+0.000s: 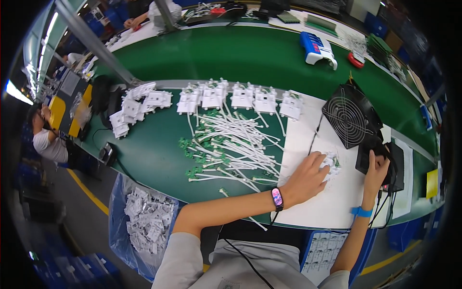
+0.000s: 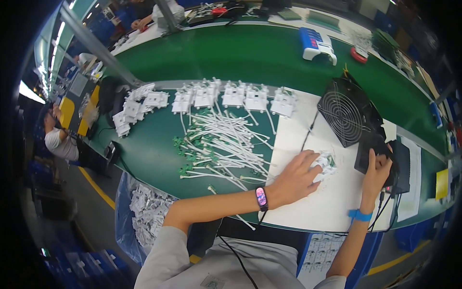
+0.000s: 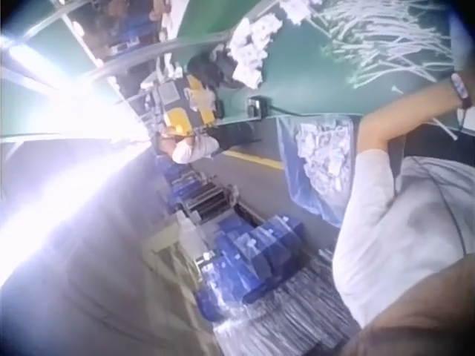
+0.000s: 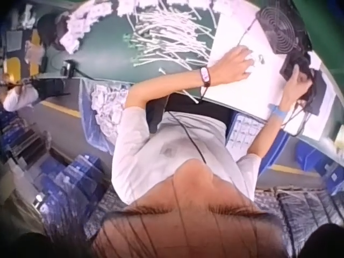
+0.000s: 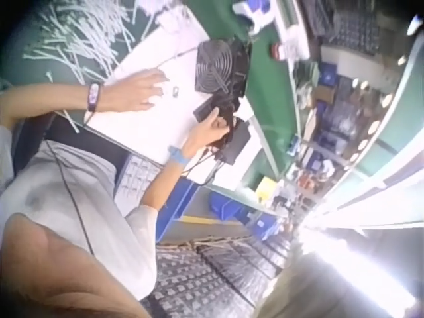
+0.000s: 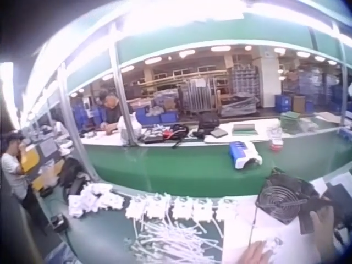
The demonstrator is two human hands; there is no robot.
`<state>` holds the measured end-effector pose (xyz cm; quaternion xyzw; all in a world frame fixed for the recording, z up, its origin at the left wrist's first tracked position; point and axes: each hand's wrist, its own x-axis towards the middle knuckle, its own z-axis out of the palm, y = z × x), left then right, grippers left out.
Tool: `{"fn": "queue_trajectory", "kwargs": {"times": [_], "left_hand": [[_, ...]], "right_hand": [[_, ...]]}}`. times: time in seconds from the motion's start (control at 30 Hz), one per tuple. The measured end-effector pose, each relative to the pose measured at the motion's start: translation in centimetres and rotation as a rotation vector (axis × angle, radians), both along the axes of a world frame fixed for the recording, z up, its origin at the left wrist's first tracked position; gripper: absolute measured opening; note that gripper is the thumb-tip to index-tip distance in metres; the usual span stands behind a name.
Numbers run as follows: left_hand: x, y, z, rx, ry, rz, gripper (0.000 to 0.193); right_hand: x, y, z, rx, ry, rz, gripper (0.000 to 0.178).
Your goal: Soldering wires to small electronic circuit boards and organizing them into a container.
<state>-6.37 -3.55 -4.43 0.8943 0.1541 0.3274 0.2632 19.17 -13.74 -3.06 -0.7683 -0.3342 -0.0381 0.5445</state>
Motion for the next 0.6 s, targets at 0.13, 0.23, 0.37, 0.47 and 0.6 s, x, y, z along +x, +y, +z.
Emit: {"fn": "queue_trajectory", "kwargs": {"times": [0.13,0.23,0.37,0.47,0.6], "left_hand": [[-1.2,0.8,2.0,-0.093,-0.037,0.013,0.038],[-3.0,2.7,6.4,-0.116,-0.200,0.065,0.036],[-10.3,8.5,9.3,-0.059,-0.234,0.474,0.042],[-18.9,13.1,9.1,-0.011,-0.231,0.936,0.048],[-29.7,16.0,6.3,-0.007,-0.102,1.236,0.049]], "right_hand": [[-3.9,-1.0,1.0,-0.027,0.043,-0.012,0.042],[-4.9,-3.0,0.5,0.032,0.070,-0.029,0.031],[-6.0,-5.0,-0.6,-0.044,0.105,0.000,0.018],[-6.2,-5.5,-1.0,-0.052,0.130,0.019,0.015],[-6.2,-5.2,-1.7,-0.065,0.170,0.113,0.015]]}}
